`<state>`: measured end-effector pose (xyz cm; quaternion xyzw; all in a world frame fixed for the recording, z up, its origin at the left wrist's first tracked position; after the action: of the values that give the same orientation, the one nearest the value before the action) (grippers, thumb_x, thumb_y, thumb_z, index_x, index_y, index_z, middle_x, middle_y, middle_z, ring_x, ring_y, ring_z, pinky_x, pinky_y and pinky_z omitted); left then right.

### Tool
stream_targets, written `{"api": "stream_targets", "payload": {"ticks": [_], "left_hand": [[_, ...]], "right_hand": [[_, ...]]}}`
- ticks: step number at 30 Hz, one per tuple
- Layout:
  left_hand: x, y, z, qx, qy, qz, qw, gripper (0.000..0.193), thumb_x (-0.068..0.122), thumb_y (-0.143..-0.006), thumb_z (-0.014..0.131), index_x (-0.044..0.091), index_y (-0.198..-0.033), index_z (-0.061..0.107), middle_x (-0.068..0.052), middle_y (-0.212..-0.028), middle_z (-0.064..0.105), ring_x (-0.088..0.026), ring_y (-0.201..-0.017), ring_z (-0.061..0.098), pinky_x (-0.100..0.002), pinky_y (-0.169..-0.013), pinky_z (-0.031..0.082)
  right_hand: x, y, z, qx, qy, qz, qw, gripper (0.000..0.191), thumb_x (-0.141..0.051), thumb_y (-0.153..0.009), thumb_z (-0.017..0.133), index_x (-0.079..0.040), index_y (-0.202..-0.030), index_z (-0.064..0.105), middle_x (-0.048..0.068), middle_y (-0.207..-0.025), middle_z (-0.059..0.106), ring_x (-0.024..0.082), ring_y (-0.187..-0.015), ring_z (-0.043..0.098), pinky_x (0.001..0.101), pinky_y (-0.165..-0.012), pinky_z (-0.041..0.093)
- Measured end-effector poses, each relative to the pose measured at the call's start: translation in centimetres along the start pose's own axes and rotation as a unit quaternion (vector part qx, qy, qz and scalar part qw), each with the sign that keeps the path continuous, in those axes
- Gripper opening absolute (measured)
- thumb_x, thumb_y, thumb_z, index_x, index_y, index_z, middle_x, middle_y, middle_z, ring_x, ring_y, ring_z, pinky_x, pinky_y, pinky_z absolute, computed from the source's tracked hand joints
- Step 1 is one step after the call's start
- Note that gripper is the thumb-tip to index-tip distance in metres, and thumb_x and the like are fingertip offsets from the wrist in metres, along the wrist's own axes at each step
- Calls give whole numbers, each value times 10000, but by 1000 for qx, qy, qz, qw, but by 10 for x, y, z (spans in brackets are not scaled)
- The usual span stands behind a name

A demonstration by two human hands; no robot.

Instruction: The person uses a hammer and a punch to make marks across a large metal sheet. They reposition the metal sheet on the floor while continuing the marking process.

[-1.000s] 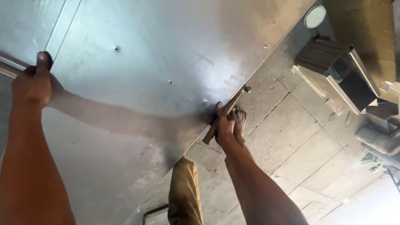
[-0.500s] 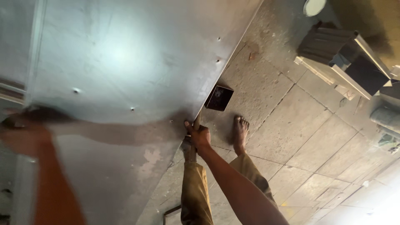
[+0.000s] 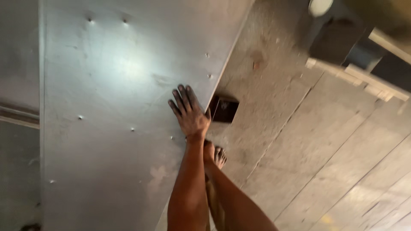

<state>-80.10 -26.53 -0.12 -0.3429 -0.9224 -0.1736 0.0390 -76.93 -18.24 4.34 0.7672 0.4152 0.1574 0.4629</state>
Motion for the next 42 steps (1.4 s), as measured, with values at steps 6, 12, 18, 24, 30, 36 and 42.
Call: {"api": "stream_targets", "payload": {"ticks": [6,12,18,24,30,36,42], "left_hand": [[8,7,-3,109,83,4,991,1040,530,-866,798,-36,-1584,303,-232,-1657,251,-437,-1541,231,-659,-1257,162],[10,7,-7,92,-14,-11,996,985,352,-819,826,-1,-1602,344,-206,-1678,290,-400,-1572,258,-625,-1295,193],[4,8,4,72,9,-18,997,1029,384,-820,814,30,-1627,283,-176,-1701,213,-369,-1581,197,-619,-1290,181],[3,8,4,107,29,-7,994,1061,444,-862,825,41,-1655,245,-158,-1727,176,-361,-1603,171,-612,-1310,168],[1,8,4,103,46,-11,994,1056,498,-873,812,49,-1647,251,-154,-1714,195,-365,-1590,182,-619,-1299,162],[2,8,3,100,37,-14,994,1082,500,-850,827,54,-1645,244,-144,-1712,195,-366,-1587,181,-623,-1297,154],[0,5,5,74,56,-17,996,1140,474,-803,854,79,-1650,201,-138,-1714,186,-351,-1589,183,-620,-1302,161]], "right_hand": [[20,-13,-70,35,73,-150,985,281,-318,-946,700,-43,-974,650,173,-757,707,289,-631,647,462,-565,511],[-4,-10,-202,-36,-94,-357,929,242,-311,-987,690,-96,-961,583,79,-705,600,156,-575,567,324,-452,461],[-83,-13,-183,42,88,-656,748,201,-270,-1088,532,-110,-967,537,75,-705,531,191,-637,554,303,-554,407],[-76,-46,-168,10,180,-338,924,295,-312,-1078,588,-27,-1128,530,144,-734,628,220,-535,567,331,-428,451],[-69,-43,-173,16,-69,-604,794,259,-280,-1066,613,-71,-1165,496,107,-798,648,127,-570,587,293,-466,496],[-54,-92,-152,35,271,-393,878,276,-294,-1044,663,-53,-1137,565,168,-754,700,289,-578,691,408,-525,511],[-74,-66,-151,67,169,-670,720,148,-184,-1061,645,-70,-1102,560,218,-910,703,331,-788,710,418,-668,612]]}}
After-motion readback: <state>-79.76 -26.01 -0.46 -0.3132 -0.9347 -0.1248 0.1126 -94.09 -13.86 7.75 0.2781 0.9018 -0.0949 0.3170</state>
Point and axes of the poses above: each hand's wrist, its own y-axis away from the middle knuckle, its own z-axis out of the palm, x = y × z, the point moved 4 cm from there along -y, towards the middle knuckle
